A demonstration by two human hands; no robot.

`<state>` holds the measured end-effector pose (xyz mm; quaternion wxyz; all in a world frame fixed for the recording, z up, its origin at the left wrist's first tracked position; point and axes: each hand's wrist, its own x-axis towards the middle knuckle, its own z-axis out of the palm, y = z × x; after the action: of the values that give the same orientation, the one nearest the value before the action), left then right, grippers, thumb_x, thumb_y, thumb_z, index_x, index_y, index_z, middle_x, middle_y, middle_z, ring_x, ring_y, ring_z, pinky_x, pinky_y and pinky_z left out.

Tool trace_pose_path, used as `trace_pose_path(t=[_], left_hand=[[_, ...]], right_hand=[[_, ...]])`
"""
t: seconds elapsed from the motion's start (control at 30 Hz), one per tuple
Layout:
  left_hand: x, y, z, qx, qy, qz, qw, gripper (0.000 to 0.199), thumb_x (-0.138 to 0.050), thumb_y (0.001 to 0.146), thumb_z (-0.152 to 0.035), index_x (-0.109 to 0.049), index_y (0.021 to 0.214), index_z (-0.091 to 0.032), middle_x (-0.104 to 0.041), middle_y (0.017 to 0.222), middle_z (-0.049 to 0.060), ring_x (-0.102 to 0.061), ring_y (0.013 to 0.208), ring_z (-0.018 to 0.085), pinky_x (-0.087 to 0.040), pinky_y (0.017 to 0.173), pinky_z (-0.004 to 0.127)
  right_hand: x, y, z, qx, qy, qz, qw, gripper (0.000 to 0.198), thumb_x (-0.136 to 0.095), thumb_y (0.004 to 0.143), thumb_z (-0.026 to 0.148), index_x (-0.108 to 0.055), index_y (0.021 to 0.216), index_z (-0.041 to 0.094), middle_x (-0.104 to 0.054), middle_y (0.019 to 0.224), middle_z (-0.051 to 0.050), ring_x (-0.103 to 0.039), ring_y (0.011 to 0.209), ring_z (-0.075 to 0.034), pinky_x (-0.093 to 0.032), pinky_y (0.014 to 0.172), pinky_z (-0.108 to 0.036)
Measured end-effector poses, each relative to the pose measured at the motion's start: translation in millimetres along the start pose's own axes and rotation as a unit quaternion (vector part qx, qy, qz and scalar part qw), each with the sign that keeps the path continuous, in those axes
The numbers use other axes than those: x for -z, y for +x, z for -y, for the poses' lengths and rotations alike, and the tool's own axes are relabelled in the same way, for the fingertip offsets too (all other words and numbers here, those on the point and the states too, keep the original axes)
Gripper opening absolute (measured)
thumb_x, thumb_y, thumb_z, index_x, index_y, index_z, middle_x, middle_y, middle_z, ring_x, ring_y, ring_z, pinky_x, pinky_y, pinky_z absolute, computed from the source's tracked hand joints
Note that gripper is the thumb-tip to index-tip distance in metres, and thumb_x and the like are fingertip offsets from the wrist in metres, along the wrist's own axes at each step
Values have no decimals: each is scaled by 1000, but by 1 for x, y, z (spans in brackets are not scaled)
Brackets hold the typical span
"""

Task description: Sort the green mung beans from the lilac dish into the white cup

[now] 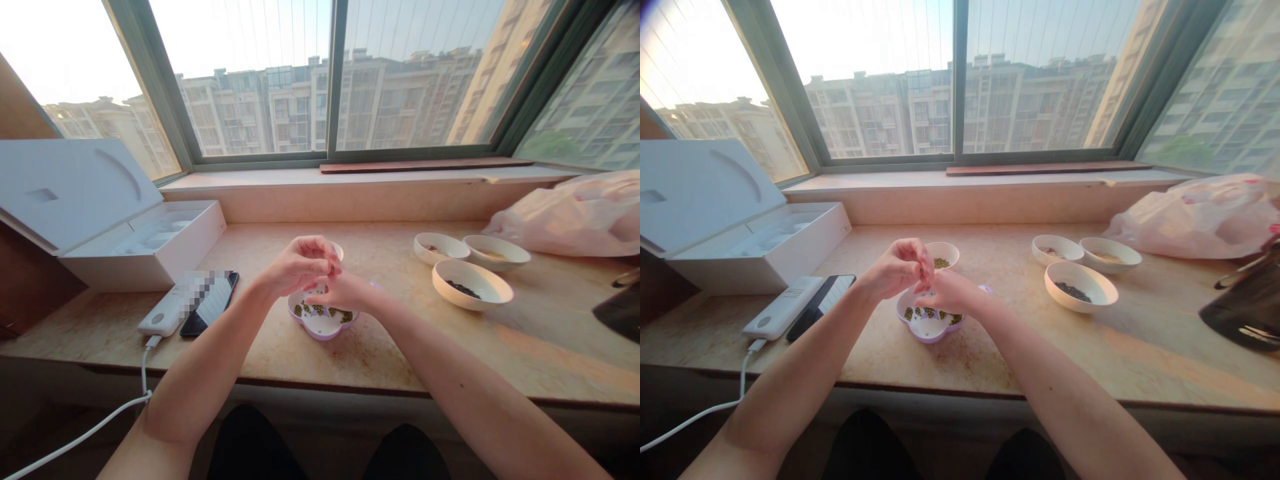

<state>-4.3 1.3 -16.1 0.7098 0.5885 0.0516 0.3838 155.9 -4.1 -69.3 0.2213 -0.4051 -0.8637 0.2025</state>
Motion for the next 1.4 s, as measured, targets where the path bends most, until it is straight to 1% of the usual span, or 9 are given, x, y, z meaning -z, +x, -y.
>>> trace_pose_path(t=[0.17,0.3,0.4,0.53,0.6,0.73,0.87,1.13,1.4], left_hand=[[-1,2,-2,5,13,-41,999,33,-92,62,-29,-65,73,-14,-69,70,0,-64,58,10,-51,59,22],[3,10,4,-26,43,-144,988,29,-89,64,-27,-66,77,-15,-72,76,1,-63,63,8,-51,67,23],[12,16,13,-36,86,-220,971,26,-86,66,-26,-67,80,-15,-74,82,2,-64,68,8,-53,77,26],[30,21,28,-42,218,-264,939,13,-76,73,-22,-70,82,-15,-76,89,5,-68,80,14,-54,85,33],[38,21,33,-48,359,-267,893,3,-70,78,-17,-72,79,-15,-76,86,5,-69,83,16,-54,85,33],[47,19,38,-40,608,-212,764,21,-57,87,-11,-76,83,-18,-78,91,5,-70,88,18,-52,90,33],[53,18,39,-8,675,-197,711,27,-52,91,-12,-77,91,-20,-79,97,5,-71,91,19,-52,90,31],[62,18,43,65,699,-201,683,27,-53,90,-15,-79,94,-23,-80,100,4,-72,96,20,-52,90,29],[66,17,44,55,705,-190,681,26,-55,89,-20,-79,96,-22,-79,98,7,-72,92,22,-53,88,33]], right_hand=[[0,0,5,20,-17,88,996,36,-78,78,40,-78,111,26,-75,96,-3,-66,87,-22,-45,73,-30],[1,1,9,63,-1,95,994,31,-79,78,30,-79,108,24,-73,111,-5,-65,97,-23,-46,82,-32],[1,2,12,67,4,95,993,23,-75,81,22,-80,104,22,-73,107,-5,-65,92,-21,-46,82,-31],[-5,5,11,42,-32,95,994,17,-70,82,14,-81,93,22,-73,102,-5,-65,87,-20,-45,76,-30],[-9,7,10,34,-48,92,994,16,-68,83,14,-81,89,22,-74,102,-5,-65,89,-21,-44,76,-31],[-13,9,7,21,-45,81,995,18,-65,84,15,-81,89,22,-75,102,-4,-64,89,-19,-44,74,-29],[-15,9,8,21,-44,78,996,23,-62,83,12,-79,91,24,-74,104,-1,-64,87,-17,-44,73,-28],[-12,5,16,26,-40,84,995,22,-55,82,4,-67,87,21,-70,91,-2,-62,81,-17,-41,70,-28],[-7,5,15,14,6,52,999,16,-56,79,4,-62,86,17,-69,86,-4,-60,79,-17,-44,73,-29]])
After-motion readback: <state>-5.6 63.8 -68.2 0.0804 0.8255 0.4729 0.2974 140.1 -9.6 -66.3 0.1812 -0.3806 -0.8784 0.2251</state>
